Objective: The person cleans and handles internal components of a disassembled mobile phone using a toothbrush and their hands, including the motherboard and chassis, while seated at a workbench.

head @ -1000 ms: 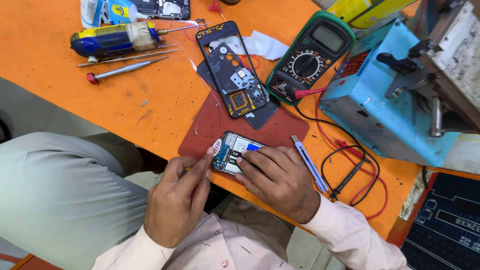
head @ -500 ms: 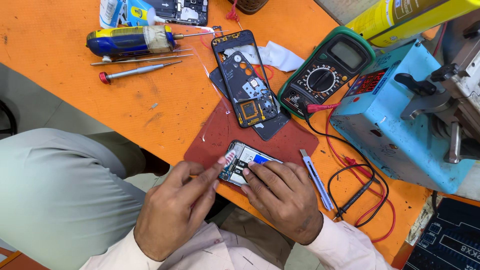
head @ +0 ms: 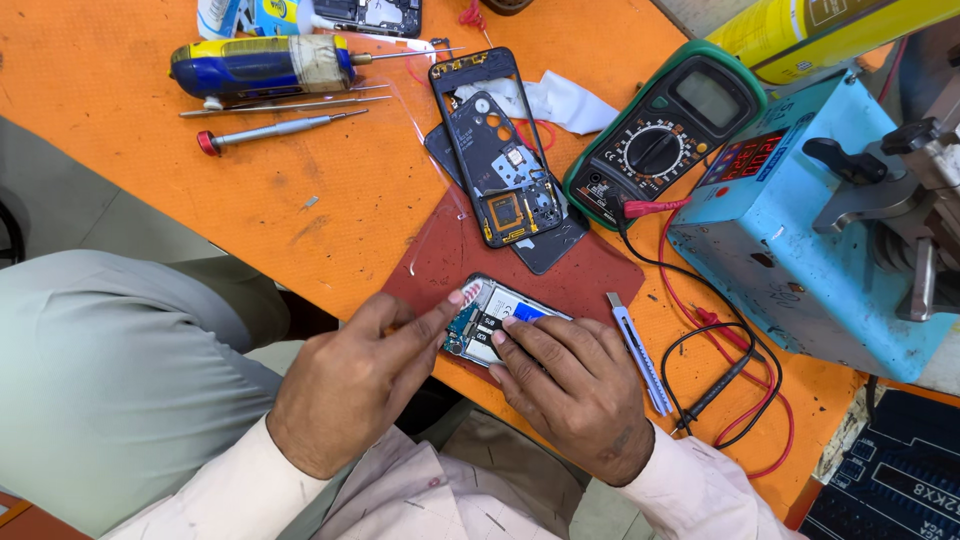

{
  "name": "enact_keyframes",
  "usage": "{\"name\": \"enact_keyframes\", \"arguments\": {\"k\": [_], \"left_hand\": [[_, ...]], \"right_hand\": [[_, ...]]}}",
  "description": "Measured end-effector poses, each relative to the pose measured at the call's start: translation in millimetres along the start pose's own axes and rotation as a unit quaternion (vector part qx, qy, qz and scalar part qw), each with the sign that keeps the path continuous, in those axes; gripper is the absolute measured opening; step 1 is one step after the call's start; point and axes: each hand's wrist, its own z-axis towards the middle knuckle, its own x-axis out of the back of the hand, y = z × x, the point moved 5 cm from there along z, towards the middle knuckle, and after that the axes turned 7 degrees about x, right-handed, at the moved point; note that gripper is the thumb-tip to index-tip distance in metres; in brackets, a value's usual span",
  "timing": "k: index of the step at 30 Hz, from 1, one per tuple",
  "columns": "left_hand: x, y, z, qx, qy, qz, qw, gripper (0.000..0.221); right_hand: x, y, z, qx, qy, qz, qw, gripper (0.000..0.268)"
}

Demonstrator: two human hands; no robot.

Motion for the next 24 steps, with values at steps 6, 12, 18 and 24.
{"name": "enact_keyframes", "arguments": {"k": [6, 12, 18, 24], "left_hand": [[2.4, 2.2, 0.1, -0.011, -0.009, -0.007, 1.000, 0.042], [5.7, 0.8, -4.0, -0.020, -0.010, -0.029, 0.999, 0.040], [9.5, -4.2, -2.1, -0.034, 0.059, 0.028, 0.997, 0.037], [3.4, -1.9, 0.4, -0.030, 0.018, 0.075, 0.997, 0.035]], "right_hand": [[1.6, 0.6, 1.3, -0.005, 0.004, 0.001, 1.000, 0.027], [0.6, 0.0, 0.7, -0.004, 0.001, 0.001, 1.000, 0.028], [0.0, 0.7, -0.9, -0.007, 0.004, 0.010, 1.000, 0.028], [2.2, 1.9, -1.2, -0.010, 0.012, 0.018, 1.000, 0.028]]}}
